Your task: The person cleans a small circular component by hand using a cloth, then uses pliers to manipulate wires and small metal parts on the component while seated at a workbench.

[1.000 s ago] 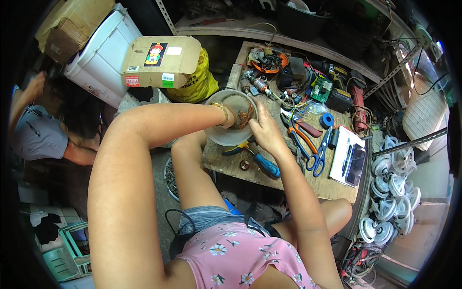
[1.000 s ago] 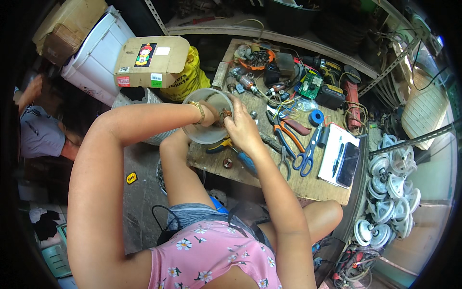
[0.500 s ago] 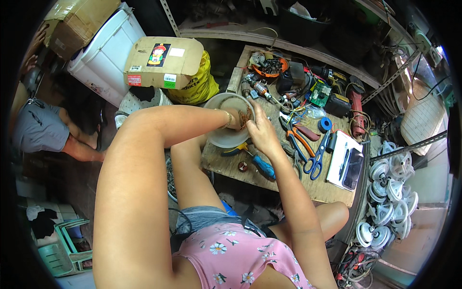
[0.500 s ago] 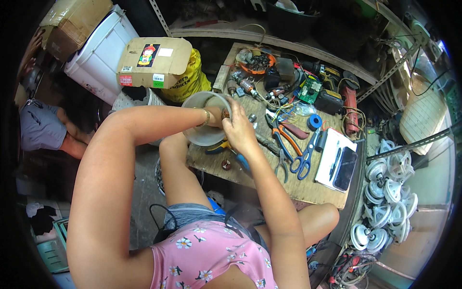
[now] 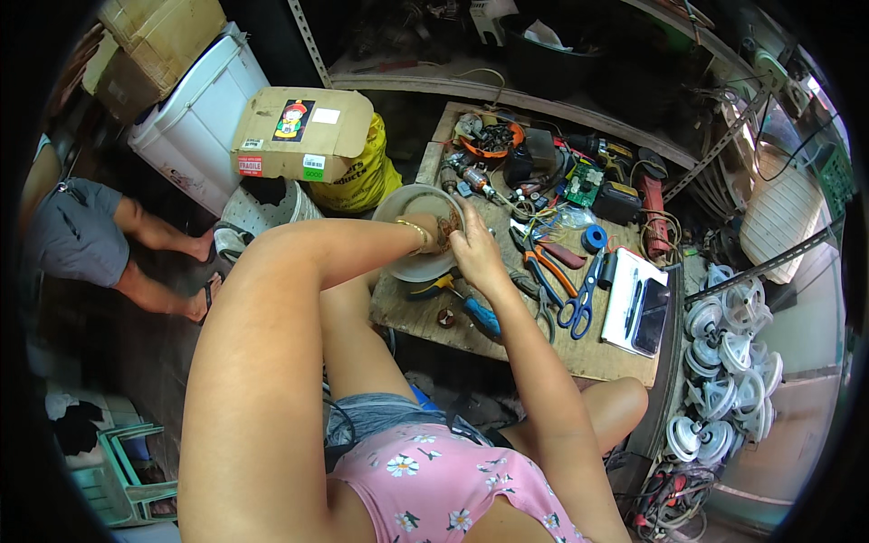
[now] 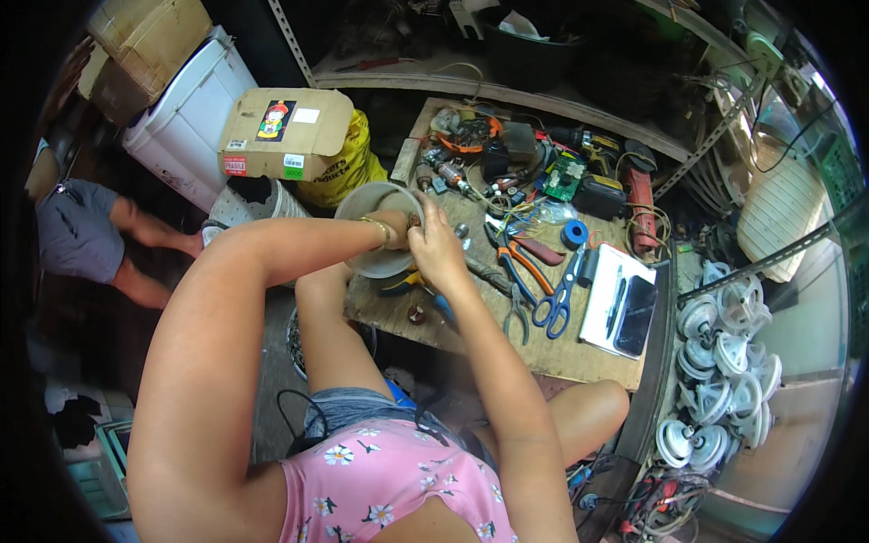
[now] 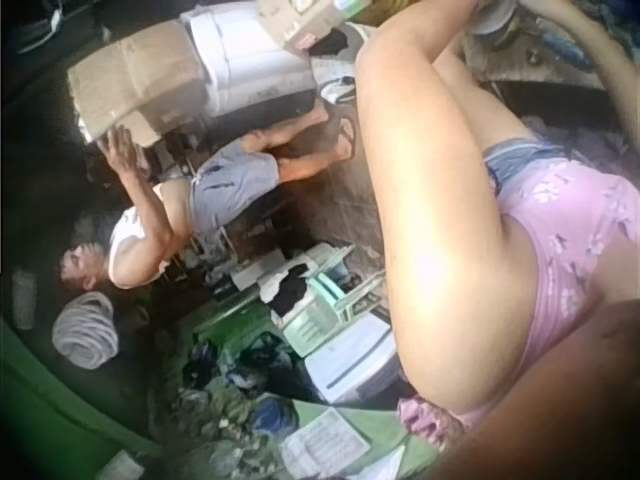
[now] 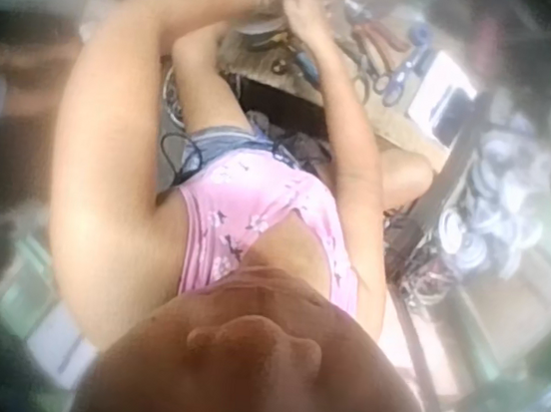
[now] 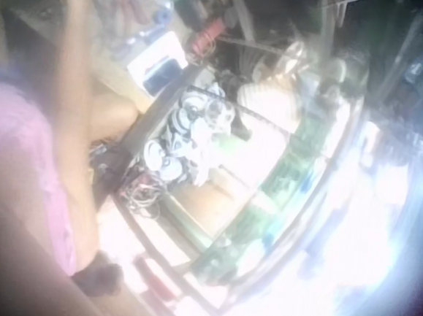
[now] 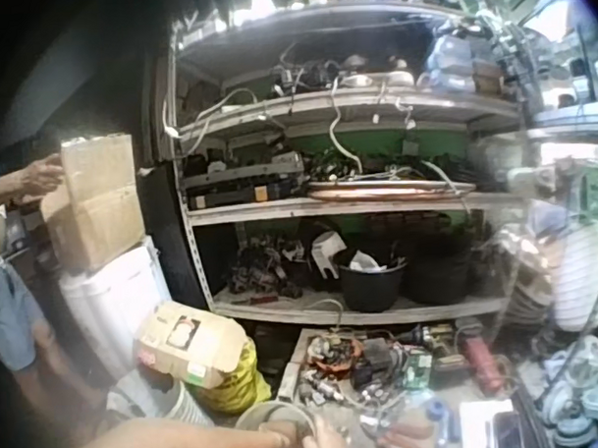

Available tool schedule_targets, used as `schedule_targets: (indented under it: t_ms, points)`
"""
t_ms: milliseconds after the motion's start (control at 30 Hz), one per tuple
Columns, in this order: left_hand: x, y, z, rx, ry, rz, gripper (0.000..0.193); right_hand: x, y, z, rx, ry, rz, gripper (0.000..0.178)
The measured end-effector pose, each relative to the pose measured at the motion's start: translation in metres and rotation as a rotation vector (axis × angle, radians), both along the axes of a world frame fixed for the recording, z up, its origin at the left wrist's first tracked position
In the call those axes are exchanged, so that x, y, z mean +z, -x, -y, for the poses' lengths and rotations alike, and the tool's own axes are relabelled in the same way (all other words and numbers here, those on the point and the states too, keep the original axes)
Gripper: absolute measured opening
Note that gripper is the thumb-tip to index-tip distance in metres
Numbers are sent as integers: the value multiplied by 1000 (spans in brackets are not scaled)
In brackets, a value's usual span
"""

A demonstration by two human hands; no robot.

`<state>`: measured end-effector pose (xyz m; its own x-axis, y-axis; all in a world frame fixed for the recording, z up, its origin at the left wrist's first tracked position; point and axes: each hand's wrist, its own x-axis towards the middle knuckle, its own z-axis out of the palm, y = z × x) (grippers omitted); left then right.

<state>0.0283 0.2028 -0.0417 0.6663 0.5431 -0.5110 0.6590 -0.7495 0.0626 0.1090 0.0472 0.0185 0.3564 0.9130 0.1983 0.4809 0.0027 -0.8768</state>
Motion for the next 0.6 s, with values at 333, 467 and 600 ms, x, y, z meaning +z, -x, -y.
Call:
schedule_targets:
  t_ms: [333, 467, 600]
  points:
    - [19, 13, 27, 183, 22, 136, 37, -8, 7, 14, -11, -18, 3, 57]
    - [-18, 26, 20, 304, -12, 289, 38, -6, 19, 16, 44, -40, -33, 55]
    - [13, 0, 41, 475, 73, 327, 39, -24, 8, 21, -19, -82, -57, 56]
